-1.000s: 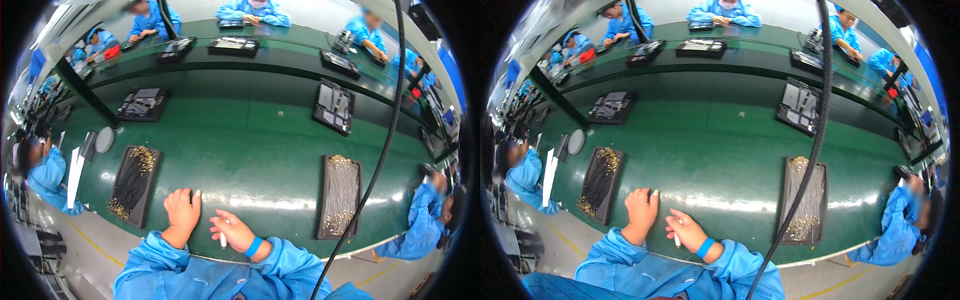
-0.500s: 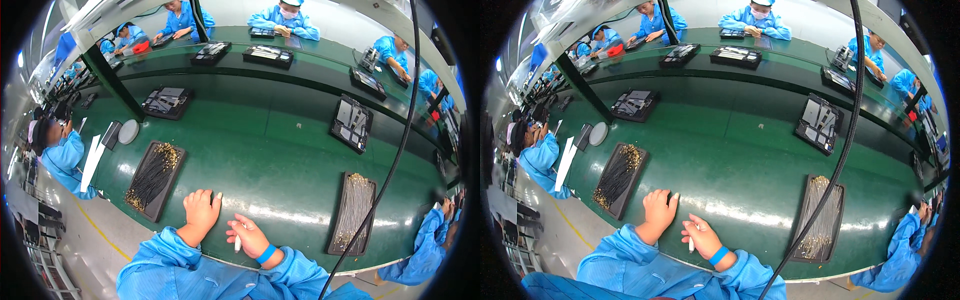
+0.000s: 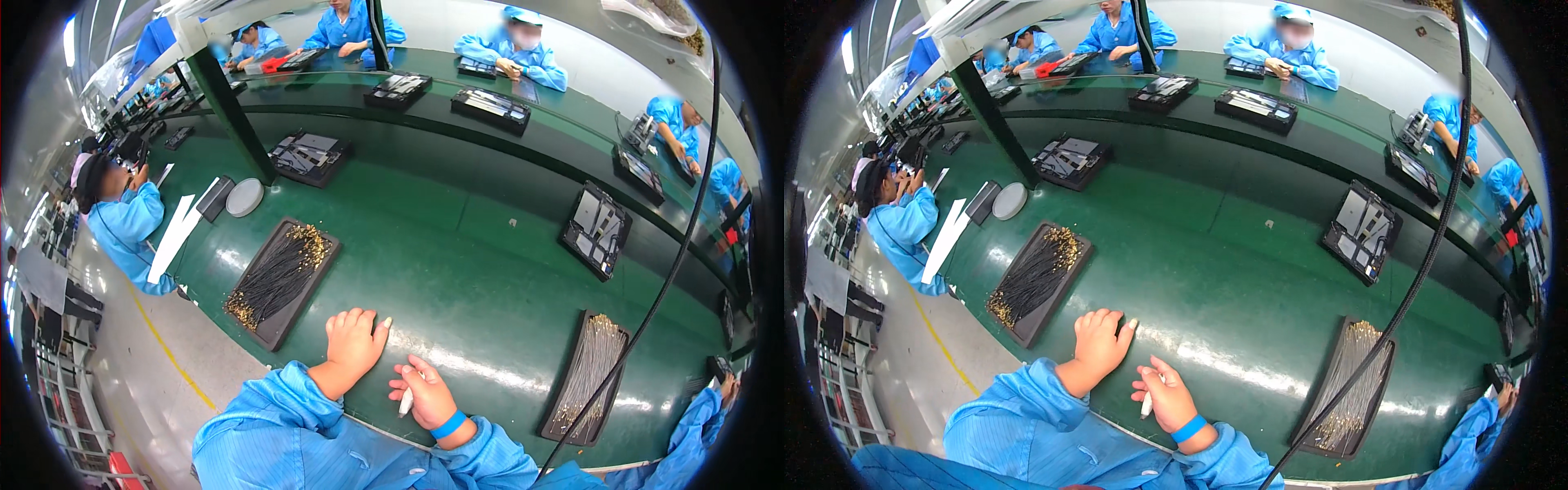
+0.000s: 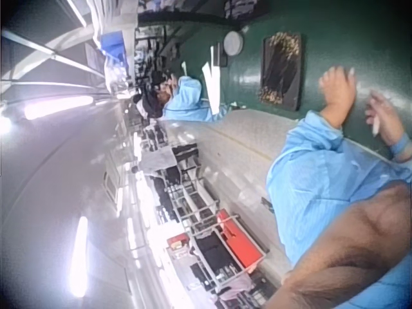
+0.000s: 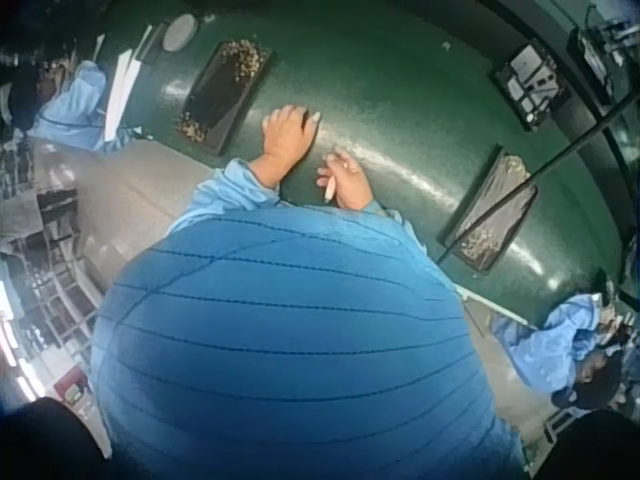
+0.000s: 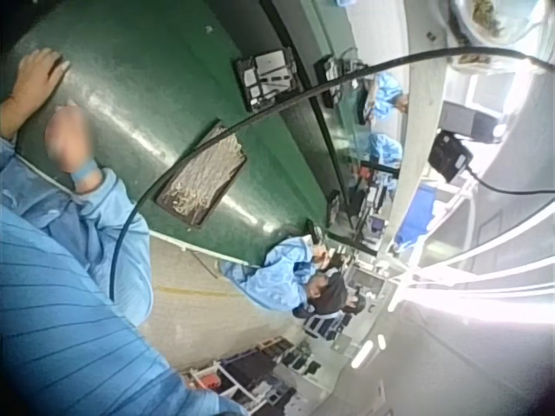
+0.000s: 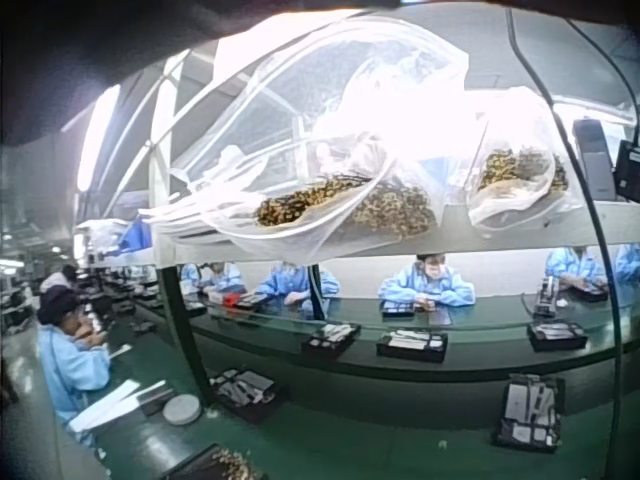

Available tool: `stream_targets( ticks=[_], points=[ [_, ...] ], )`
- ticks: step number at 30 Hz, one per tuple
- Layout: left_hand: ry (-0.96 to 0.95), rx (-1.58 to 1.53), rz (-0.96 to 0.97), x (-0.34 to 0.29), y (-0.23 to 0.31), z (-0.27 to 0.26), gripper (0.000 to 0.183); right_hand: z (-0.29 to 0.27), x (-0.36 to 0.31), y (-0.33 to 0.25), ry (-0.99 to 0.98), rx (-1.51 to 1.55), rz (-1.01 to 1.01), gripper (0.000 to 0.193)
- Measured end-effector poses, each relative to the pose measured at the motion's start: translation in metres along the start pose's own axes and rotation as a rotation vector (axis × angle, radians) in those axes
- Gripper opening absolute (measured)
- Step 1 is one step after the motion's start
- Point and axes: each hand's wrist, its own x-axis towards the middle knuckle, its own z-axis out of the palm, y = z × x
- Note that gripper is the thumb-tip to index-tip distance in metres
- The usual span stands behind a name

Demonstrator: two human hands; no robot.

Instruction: Assembling internal components and cables into a tablet housing on a factory production line.

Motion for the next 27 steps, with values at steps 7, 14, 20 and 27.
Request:
stream_targets(
  ticks=[7, 14, 20, 27],
  points=[
    [-0.033, 0.017, 0.001, -0.001, -0.001, 0.001, 0.025, 0.003, -0.001, -0.002, 0.014, -0.03, 0.005, 0.056],
    [-0.039, 0.039, 0.01, 0.001, 0.0, 0.0, 0.026, 0.004, 0.0, -0.002, 0.022, -0.042, -0.004, 0.055],
    [-0.113, 0.042, -0.029, 0.002, 0.001, -0.006, 0.028, 0.006, 0.0, -0.002, 0.019, -0.055, -0.002, 0.055],
    [-0.115, 0.032, -0.023, 0.002, 0.003, -0.009, 0.03, 0.003, -0.001, -0.001, 0.009, -0.028, -0.019, 0.056]
  ],
)
